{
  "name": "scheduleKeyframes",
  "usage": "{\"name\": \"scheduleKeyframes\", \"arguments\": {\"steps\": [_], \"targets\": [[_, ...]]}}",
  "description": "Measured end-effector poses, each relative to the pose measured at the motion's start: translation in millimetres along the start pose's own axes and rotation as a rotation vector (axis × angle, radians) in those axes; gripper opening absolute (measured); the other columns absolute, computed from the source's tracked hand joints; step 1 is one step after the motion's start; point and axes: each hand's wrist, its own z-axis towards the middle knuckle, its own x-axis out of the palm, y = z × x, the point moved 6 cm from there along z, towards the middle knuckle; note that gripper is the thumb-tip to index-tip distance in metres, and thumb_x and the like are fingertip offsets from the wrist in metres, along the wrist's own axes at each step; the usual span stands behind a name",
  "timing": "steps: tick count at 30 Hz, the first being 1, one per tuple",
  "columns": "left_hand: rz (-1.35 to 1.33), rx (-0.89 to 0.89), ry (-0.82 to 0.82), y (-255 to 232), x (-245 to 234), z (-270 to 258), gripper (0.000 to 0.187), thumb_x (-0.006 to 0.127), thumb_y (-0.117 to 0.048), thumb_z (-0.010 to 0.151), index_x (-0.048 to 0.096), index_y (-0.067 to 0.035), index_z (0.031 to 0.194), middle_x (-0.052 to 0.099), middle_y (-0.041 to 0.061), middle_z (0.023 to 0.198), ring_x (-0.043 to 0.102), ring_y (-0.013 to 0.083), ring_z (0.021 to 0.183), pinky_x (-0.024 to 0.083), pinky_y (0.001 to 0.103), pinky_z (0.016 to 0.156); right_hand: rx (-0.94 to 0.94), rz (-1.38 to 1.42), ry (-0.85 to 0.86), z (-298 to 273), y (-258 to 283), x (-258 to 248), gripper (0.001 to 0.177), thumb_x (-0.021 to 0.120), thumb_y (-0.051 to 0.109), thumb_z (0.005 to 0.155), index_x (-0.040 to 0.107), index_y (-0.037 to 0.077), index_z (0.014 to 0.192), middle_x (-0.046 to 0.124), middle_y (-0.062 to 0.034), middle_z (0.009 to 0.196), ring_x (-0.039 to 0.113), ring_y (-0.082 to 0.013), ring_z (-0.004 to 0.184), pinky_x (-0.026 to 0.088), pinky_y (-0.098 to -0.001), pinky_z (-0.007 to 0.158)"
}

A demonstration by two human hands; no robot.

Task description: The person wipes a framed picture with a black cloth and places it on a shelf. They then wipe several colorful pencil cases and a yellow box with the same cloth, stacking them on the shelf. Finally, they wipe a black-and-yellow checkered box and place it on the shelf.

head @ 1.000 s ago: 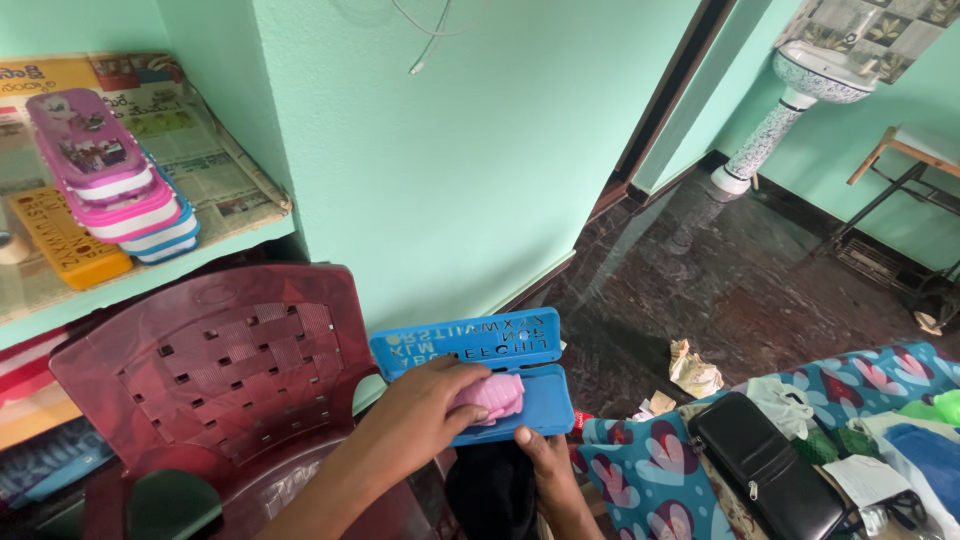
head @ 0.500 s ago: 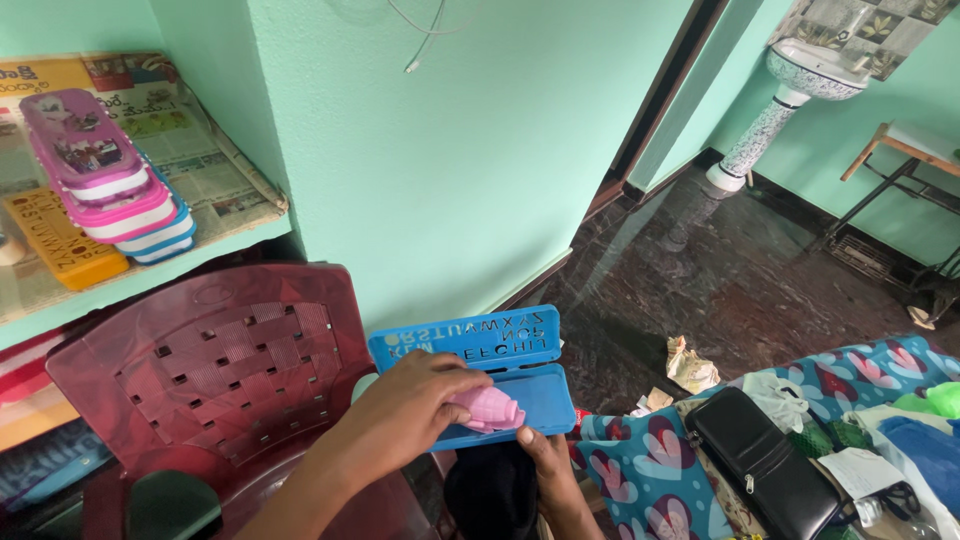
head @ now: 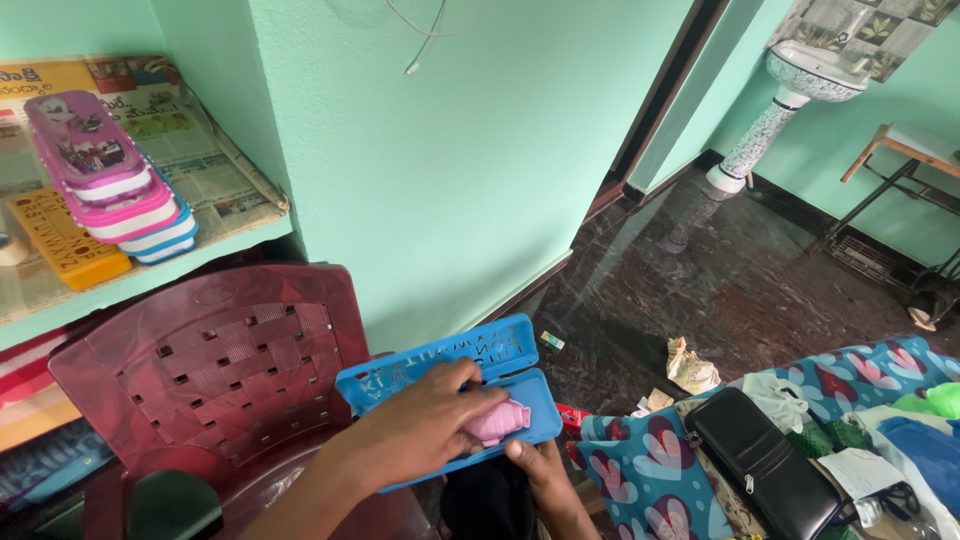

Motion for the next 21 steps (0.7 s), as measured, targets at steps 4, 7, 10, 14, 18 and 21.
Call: {"name": "scheduleKeyframes", "arguments": {"steps": [4,7,10,14,18,21], "targets": [[0.074,0.025,-0.050,-4,-5,0,0.052,0.081,-0.021,0.078,0.059,-0.011,0.124,0.055,0.012,0.126,0.052,0.0332,0.119,0.043,0.045,0.099,0.029,0.067,-0.010,-1,-4,-1,0.103,0.078,0.045,0.071,0.034,-0.002,0.151,0.056,-0.0222,0.140,0.056,-0.0342,0.131,0.044,-0.0493,0.109],[0.082,0.022,-0.103,-9,-9,0,0.047,0.079,-0.018,0.077,0.058,-0.009,0.118,0.061,0.011,0.118,0.057,0.0334,0.114,0.045,0.045,0.098,0.008,0.055,-0.005,2,-8,-8,0.104,0.078,0.048,0.073,0.036,-0.006,0.151,0.055,-0.0258,0.140,0.055,-0.0372,0.130,0.042,-0.0497,0.109],[-0.003,-0.093,-0.152,-7,-18,0,0.047,0.081,-0.025,0.080,0.059,-0.011,0.119,0.067,0.010,0.113,0.063,0.0300,0.109,0.048,0.044,0.094,0.038,0.079,-0.029,2,-12,-11,0.107,0.078,0.049,0.072,0.032,-0.004,0.152,0.051,-0.0264,0.143,0.051,-0.0384,0.134,0.040,-0.0510,0.112],[-0.554,-0.285,-0.337,16,-26,-9,0.078,0.080,-0.031,0.077,0.051,-0.017,0.148,0.073,0.006,0.112,0.073,0.0169,0.094,0.058,0.035,0.085,0.092,0.054,-0.140,-1,-8,-11,0.110,0.076,0.053,0.070,0.028,0.002,0.155,0.047,-0.0221,0.150,0.045,-0.0357,0.142,0.036,-0.0489,0.115],[-1.130,-0.220,-0.501,69,-40,-14,0.058,0.081,-0.026,0.079,0.066,-0.001,0.129,0.076,0.007,0.112,0.069,0.0148,0.102,0.054,0.033,0.092,0.245,0.050,-0.280,-13,3,-9,0.112,0.066,0.063,0.071,0.027,0.008,0.160,0.040,-0.0189,0.152,0.039,-0.0361,0.144,0.037,-0.0537,0.113],[-1.126,-0.204,-0.550,99,-37,-19,0.050,0.078,-0.025,0.084,0.069,0.000,0.126,0.075,0.006,0.110,0.067,0.0138,0.103,0.050,0.031,0.094,0.342,0.172,-0.362,-16,-1,-10,0.112,0.064,0.067,0.073,0.028,0.001,0.156,0.043,-0.0298,0.149,0.044,-0.0448,0.141,0.043,-0.0601,0.111]]}}
